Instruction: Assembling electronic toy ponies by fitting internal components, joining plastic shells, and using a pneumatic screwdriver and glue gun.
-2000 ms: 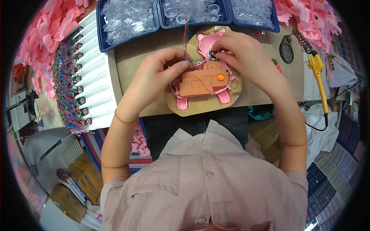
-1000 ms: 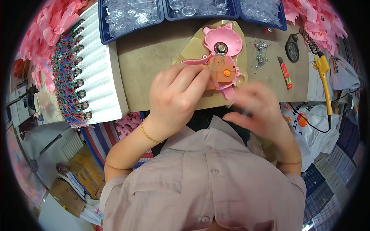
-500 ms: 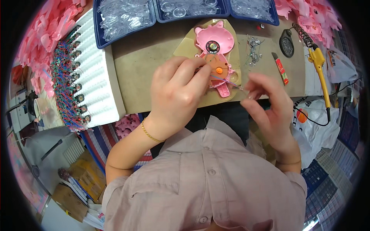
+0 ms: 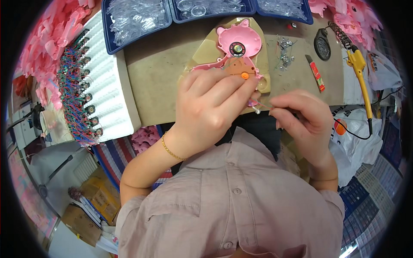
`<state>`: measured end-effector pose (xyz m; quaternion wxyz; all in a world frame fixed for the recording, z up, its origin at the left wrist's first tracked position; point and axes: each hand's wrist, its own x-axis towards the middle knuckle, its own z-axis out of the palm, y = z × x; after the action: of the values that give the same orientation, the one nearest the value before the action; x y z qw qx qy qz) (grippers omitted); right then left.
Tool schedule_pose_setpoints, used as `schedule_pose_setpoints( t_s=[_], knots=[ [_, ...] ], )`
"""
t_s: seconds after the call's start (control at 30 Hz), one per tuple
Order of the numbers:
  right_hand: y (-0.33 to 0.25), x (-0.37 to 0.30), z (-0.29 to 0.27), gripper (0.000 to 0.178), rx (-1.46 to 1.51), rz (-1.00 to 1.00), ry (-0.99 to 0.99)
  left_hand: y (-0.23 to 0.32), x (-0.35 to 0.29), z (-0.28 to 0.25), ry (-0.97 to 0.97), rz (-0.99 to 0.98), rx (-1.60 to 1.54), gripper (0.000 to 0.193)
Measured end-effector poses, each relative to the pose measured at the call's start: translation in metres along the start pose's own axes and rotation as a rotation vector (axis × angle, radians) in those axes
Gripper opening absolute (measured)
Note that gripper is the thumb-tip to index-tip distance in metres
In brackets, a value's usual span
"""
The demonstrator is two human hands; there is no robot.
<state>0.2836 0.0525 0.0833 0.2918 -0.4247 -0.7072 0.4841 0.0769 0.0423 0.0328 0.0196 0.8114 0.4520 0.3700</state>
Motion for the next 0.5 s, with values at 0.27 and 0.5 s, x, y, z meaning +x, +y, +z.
schedule_pose_setpoints(
  t_s=[0.27, 0.5],
  knots=[
    [0.028, 0.007, -0.011, 0.011, -0.143, 0.298, 0.018, -0.013, -0.042, -0.010, -0.059, -0.075, -0.072, 0.029],
    [0.058, -0.008, 0.009, 0.013, -0.788, -0.245, 0.135, -0.006, -0.030, 0.001, -0.003, -0.093, 0.092, 0.029]
  ],
)
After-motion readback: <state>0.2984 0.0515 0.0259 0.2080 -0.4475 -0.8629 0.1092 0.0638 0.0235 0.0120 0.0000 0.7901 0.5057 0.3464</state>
